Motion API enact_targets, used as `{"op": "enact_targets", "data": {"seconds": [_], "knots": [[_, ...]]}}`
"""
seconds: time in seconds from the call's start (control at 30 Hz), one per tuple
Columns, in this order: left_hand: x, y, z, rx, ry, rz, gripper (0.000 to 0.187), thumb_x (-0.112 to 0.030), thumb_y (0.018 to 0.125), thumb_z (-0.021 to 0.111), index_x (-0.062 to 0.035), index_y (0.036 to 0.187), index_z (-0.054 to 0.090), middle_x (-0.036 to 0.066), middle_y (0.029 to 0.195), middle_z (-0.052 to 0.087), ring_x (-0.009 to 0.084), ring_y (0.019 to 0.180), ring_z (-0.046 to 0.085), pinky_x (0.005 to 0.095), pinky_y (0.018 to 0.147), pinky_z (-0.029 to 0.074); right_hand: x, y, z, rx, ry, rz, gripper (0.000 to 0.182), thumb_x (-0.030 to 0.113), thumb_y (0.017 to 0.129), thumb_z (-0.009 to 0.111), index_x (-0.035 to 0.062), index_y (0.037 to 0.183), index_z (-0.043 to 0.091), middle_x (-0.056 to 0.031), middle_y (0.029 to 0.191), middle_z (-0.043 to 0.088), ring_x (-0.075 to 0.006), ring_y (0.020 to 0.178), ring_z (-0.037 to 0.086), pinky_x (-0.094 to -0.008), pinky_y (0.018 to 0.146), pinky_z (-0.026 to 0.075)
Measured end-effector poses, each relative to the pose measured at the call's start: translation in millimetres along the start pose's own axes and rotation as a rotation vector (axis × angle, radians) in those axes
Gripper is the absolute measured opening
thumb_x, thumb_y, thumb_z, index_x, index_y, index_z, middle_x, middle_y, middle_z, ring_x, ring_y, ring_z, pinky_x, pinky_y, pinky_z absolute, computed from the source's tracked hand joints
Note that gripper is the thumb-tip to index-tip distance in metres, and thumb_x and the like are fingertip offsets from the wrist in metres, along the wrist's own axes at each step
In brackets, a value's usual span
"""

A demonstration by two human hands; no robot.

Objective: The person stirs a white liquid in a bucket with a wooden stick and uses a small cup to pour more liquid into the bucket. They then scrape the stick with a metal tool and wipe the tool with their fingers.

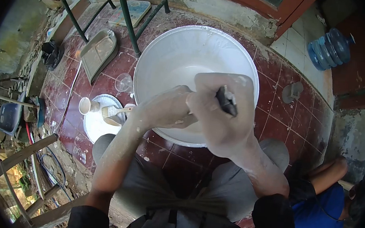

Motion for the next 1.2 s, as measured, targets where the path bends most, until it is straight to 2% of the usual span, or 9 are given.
{"op": "enact_targets", "data": {"seconds": [0.1,0.23,0.4,0.57,0.63,0.7,0.9,1.03,1.2], "knots": [[4,-1,-9,-0.065,0.060,0.003,0.013,-0.007,0.081,0.062,-0.0025,0.093,0.063,0.019,0.086,0.067,0.0388,0.085,0.064,0.0467,0.076,0.051,25,1,22,0.512,-0.381,-0.216,0.026,0.002,0.064,0.056,0.0048,0.057,0.031,-0.0041,0.052,0.032,-0.0129,0.048,0.032,-0.0307,0.048,0.026],[5,0,-32,-0.190,0.176,0.026,0.028,-0.001,0.081,0.060,-0.0063,0.108,0.062,0.017,0.097,0.065,0.0365,0.094,0.063,0.0446,0.077,0.052,18,10,9,0.636,-0.108,-0.334,0.026,0.002,0.062,0.055,0.0036,0.055,0.030,-0.0032,0.050,0.027,-0.0187,0.044,0.028,-0.0310,0.046,0.024],[-1,-8,4,0.074,0.076,-0.053,0.014,-0.014,0.085,0.063,-0.0014,0.093,0.062,0.021,0.084,0.067,0.0381,0.082,0.066,0.0479,0.076,0.050,-3,15,0,0.456,0.127,0.206,0.032,0.008,0.070,0.060,0.0031,0.054,0.032,-0.0012,0.052,0.029,-0.0125,0.045,0.030,-0.0299,0.045,0.023],[-7,-4,-4,-0.049,-0.040,-0.002,0.016,-0.012,0.083,0.063,-0.0031,0.096,0.063,0.019,0.084,0.067,0.0372,0.084,0.065,0.0471,0.077,0.050,20,-1,13,0.681,-0.248,-0.083,0.029,0.006,0.058,0.058,0.0049,0.054,0.029,-0.0014,0.049,0.029,-0.0159,0.044,0.031,-0.0308,0.047,0.024],[-6,-4,-29,-0.323,0.067,0.136,0.017,-0.012,0.084,0.062,-0.0042,0.098,0.063,0.017,0.083,0.067,0.0364,0.085,0.065,0.0459,0.077,0.051,37,-8,23,0.714,-0.222,-0.488,0.029,0.008,0.056,0.058,0.0043,0.054,0.029,-0.0029,0.048,0.030,-0.0179,0.043,0.031,-0.0319,0.047,0.025],[2,-11,-34,-0.253,0.136,0.097,0.032,-0.009,0.079,0.067,-0.0050,0.110,0.063,0.018,0.099,0.068,0.0371,0.095,0.064,0.0446,0.080,0.051,29,-5,16,0.724,-0.205,-0.482,0.027,0.007,0.056,0.057,0.0038,0.053,0.030,-0.0033,0.047,0.031,-0.0186,0.043,0.031,-0.0326,0.046,0.025],[-4,-11,7,0.006,0.098,-0.068,0.016,-0.016,0.088,0.060,0.0001,0.089,0.062,0.018,0.076,0.067,0.0390,0.082,0.065,0.0485,0.074,0.049,-12,8,-12,0.355,0.284,0.180,0.015,0.000,0.080,0.056,-0.0023,0.068,0.046,-0.0046,0.058,0.038,-0.0110,0.054,0.039,-0.0271,0.051,0.036],[-12,4,0,-0.120,0.043,0.067,0.017,-0.015,0.087,0.060,0.0013,0.091,0.061,0.019,0.086,0.066,0.0394,0.083,0.065,0.0485,0.075,0.049,26,1,1,0.543,-0.205,-0.118,0.028,0.002,0.063,0.055,0.0043,0.056,0.028,-0.0014,0.051,0.030,-0.0136,0.047,0.029,-0.0307,0.049,0.025],[-1,1,-24,-0.275,0.159,0.015,0.021,-0.010,0.076,0.067,-0.0036,0.095,0.062,0.016,0.092,0.067,0.0371,0.088,0.064,0.0437,0.073,0.051,20,2,0,0.574,-0.036,-0.329,0.029,0.004,0.059,0.055,0.0028,0.053,0.027,-0.0030,0.049,0.029,-0.0182,0.045,0.027,-0.0318,0.047,0.024]]}}
Point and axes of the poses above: each hand's wrist, its own y-axis towards the middle knuckle, its own z-axis out of the palm, x = y × z, the point moved 6 cm from there along y, towards the middle knuckle
